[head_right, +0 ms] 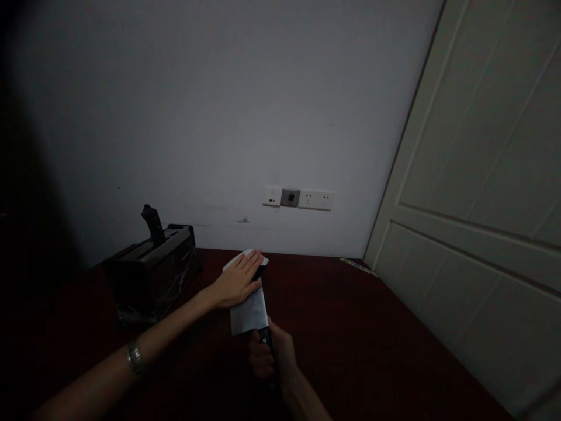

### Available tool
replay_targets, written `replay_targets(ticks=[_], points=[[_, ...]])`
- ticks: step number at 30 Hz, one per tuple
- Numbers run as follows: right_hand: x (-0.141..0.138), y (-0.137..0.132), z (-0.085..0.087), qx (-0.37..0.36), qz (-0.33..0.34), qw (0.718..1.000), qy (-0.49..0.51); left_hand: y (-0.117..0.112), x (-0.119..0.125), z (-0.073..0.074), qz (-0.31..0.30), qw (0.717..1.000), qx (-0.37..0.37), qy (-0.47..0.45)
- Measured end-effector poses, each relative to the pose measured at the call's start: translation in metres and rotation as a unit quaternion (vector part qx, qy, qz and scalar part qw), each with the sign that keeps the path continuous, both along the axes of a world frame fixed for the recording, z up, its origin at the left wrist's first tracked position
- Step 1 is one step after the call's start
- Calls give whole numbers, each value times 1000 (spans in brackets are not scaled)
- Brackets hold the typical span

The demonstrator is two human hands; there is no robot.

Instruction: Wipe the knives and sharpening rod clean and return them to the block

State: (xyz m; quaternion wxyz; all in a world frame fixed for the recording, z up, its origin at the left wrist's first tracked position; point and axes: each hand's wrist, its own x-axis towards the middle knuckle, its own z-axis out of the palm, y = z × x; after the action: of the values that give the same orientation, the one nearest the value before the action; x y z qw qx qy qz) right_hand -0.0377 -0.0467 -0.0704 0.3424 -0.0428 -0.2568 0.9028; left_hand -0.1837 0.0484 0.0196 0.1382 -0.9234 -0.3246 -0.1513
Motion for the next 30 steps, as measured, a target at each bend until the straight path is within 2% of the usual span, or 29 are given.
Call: replay_targets(ticks=[5, 7, 9, 12, 15, 17, 20, 25, 27, 30], points=[[7, 6, -3, -9, -10, 1000, -6, -35, 8, -13, -90, 995, -16, 35], [7, 7, -3, -9, -11, 1000, -12, -44, 9, -15, -115, 992, -26, 38], [6, 5, -2, -6, -17, 1000, -18, -42, 8, -11, -112, 993, -37, 23], [3, 2, 2, 5, -20, 1000, -22, -23, 3, -4, -65, 996, -44, -43], [1, 0, 3, 10, -10, 1000, -16, -5, 0, -2, -19, 995, -25, -94], [1, 0, 3, 13, -7, 1000, -8, -2, 0, -4, -4, 996, 1, -88], [4, 2, 1, 13, -12, 1000, 2, -14, 3, -10, -14, 999, 28, -44], [11, 6, 0, 5, -55, 998, -4, -48, 9, -24, -77, 996, 33, 13], [11, 7, 0, 8, -60, 998, -7, -51, 9, -26, -83, 996, 33, 15], [8, 5, 0, 10, -57, 998, -15, -39, 5, -23, -60, 998, 21, 5]])
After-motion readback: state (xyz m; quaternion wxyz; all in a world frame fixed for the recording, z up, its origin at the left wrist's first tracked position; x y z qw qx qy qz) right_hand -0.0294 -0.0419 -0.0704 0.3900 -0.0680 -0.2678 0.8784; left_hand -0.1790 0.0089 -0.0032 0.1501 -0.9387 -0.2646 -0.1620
